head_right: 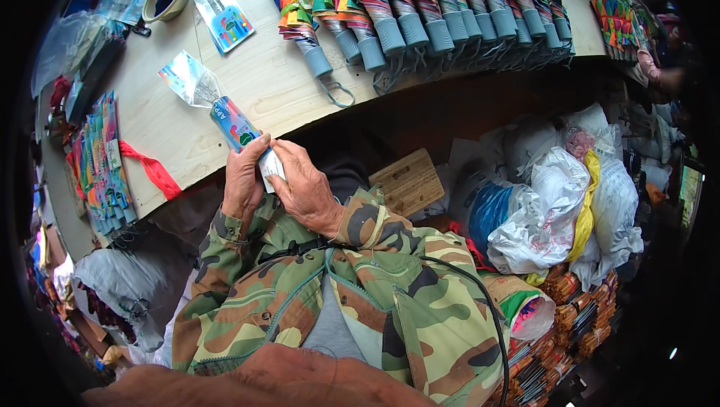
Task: Packaging individual small umbrellas into clear plastic protective sleeves.
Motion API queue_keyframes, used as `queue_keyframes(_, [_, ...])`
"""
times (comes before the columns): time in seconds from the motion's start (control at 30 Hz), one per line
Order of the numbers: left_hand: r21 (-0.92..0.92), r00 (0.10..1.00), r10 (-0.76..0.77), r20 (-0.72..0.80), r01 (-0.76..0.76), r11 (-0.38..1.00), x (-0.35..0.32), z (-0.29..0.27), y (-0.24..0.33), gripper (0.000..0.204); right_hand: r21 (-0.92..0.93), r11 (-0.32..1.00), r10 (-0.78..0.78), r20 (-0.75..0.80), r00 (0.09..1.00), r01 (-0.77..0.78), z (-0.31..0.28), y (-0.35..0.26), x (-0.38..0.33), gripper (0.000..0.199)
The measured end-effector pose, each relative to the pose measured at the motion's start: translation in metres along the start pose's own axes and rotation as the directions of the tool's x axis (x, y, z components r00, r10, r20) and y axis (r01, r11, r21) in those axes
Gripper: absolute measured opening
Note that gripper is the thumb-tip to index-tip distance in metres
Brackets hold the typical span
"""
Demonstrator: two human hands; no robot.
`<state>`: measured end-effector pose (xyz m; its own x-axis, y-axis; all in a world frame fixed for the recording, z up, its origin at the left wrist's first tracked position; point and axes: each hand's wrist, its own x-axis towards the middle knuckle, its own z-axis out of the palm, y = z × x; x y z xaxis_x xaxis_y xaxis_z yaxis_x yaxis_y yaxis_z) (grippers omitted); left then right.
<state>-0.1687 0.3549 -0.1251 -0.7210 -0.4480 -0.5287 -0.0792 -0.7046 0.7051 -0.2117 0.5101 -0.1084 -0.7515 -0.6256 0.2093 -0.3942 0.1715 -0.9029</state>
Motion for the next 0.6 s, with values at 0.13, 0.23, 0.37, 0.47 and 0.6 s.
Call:
queue_keyframes(0.13, [0.008, 1.000, -0.025, 0.003, 0.025, 1.000, -0.003, 0.003, -0.001, 0.015, -0.081, 0.996, 0.025, 0.013, 1.000, -0.024, 0.003, 0.006, -0.010, 0.055])
queue_keyframes(0.23, [-0.004, 0.999, -0.043, 0.001, 0.043, 0.999, -0.003, 0.006, 0.000, 0.016, -0.145, 0.989, 0.032, 0.043, 0.999, -0.025, 0.000, 0.003, -0.012, 0.058])
queue_keyframes(0.37, [-0.015, 0.998, -0.060, 0.001, 0.060, 0.998, -0.003, 0.006, 0.001, 0.018, -0.292, 0.956, -0.006, 0.111, 0.994, 0.039, -0.003, -0.012, -0.008, 0.064])
queue_keyframes(0.47, [-0.033, 0.997, -0.082, -0.008, 0.082, 0.996, -0.003, 0.006, 0.003, 0.020, -0.322, 0.945, -0.025, 0.120, 0.992, 0.063, -0.003, -0.008, -0.005, 0.066])
queue_keyframes(0.6, [-0.062, 0.998, -0.069, 0.003, 0.069, 0.996, 0.001, 0.001, -0.001, 0.021, -0.346, 0.936, -0.031, 0.110, 0.993, 0.067, 0.004, -0.005, -0.010, 0.067])
